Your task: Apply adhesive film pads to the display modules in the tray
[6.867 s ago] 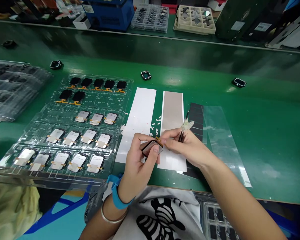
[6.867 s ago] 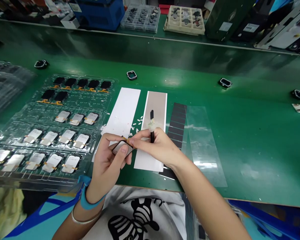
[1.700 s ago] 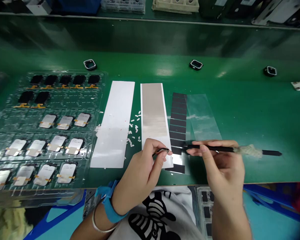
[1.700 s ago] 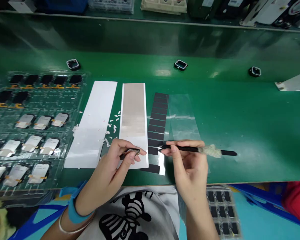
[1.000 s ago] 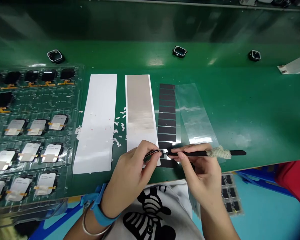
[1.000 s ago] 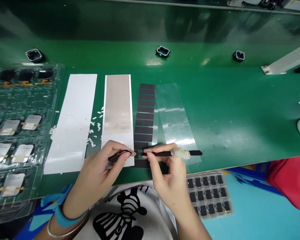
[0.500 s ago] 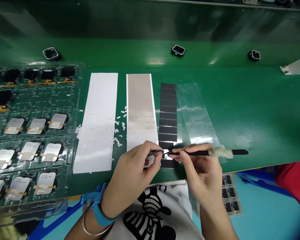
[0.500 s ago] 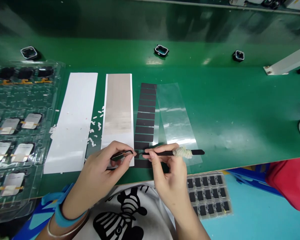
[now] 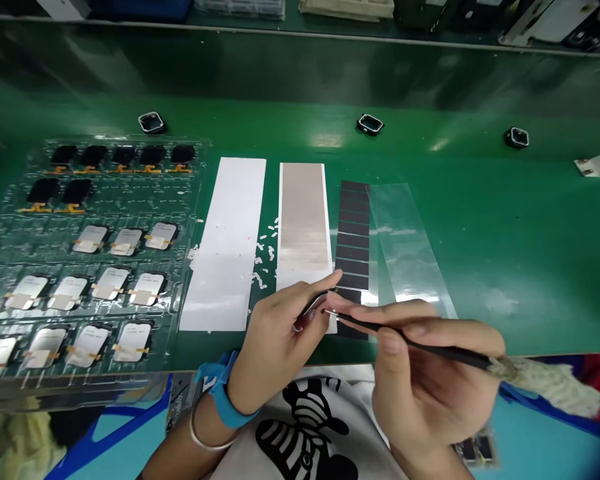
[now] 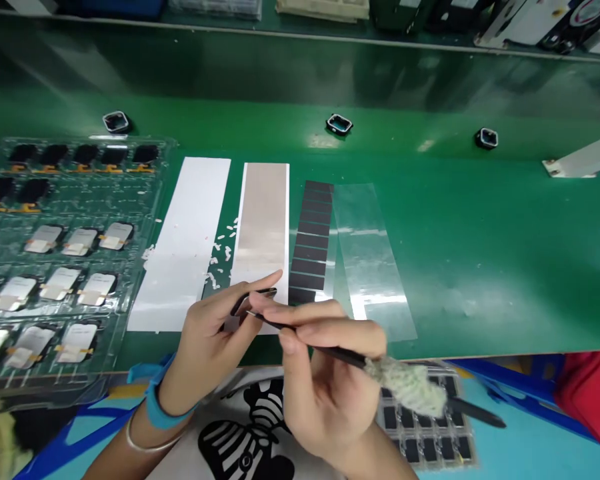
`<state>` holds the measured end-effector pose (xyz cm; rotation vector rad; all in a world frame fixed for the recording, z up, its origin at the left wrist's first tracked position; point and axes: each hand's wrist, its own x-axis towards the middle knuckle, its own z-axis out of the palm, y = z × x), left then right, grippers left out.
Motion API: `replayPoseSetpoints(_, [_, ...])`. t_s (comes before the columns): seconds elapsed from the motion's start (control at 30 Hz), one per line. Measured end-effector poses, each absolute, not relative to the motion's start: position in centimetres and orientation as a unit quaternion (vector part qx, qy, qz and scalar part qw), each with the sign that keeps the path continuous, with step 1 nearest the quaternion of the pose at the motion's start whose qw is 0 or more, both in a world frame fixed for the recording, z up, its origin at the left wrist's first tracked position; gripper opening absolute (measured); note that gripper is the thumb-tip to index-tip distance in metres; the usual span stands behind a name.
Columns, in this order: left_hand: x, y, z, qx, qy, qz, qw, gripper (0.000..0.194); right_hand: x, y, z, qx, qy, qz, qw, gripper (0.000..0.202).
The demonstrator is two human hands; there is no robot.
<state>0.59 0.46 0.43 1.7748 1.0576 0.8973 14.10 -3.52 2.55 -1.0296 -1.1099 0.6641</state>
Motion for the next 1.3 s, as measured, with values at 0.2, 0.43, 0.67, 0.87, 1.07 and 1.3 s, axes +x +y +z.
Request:
replayPoseSetpoints(0.2, [0.6, 0.5, 0.4, 0.703, 0.425, 0.367, 0.437, 0.049, 12.8, -2.8, 1.9, -0.443, -0.502, 0.283, 0.687, 0.037])
replayPoseSetpoints(0.43, [0.5, 0.5, 0.4, 0.686, 0.406, 0.379, 0.47, 0.051, 12.5, -2.5, 1.6, -0.475, -0.493, 0.26, 0.681, 0.031])
replayPoseSetpoints(0.67, [0.5, 0.4, 0.3, 0.681, 0.397, 0.385, 0.479, 0.051, 12.7, -2.3, 1.2, -0.468, -0.504, 0.249, 0.682, 0.032])
replayPoseSetpoints(0.87, [0.5, 0.4, 0.1, 0.689, 0.398, 0.388, 0.465, 0.051, 12.8, -2.0, 0.9, -0.447, -0.514, 0.238, 0.692, 0.034])
replayPoseSetpoints(1.07, [0.5, 0.5, 0.1, 0.693, 0.404, 0.38, 0.461, 0.051, 13.1, -2.0, 0.9, -0.442, -0.533, 0.217, 0.688, 0.041])
replayPoseSetpoints(1.3, [0.5, 0.4, 0.1, 0.695, 0.407, 0.373, 0.461, 0.052, 13.3, -2.0, 0.8, -0.44, -0.548, 0.199, 0.683, 0.043])
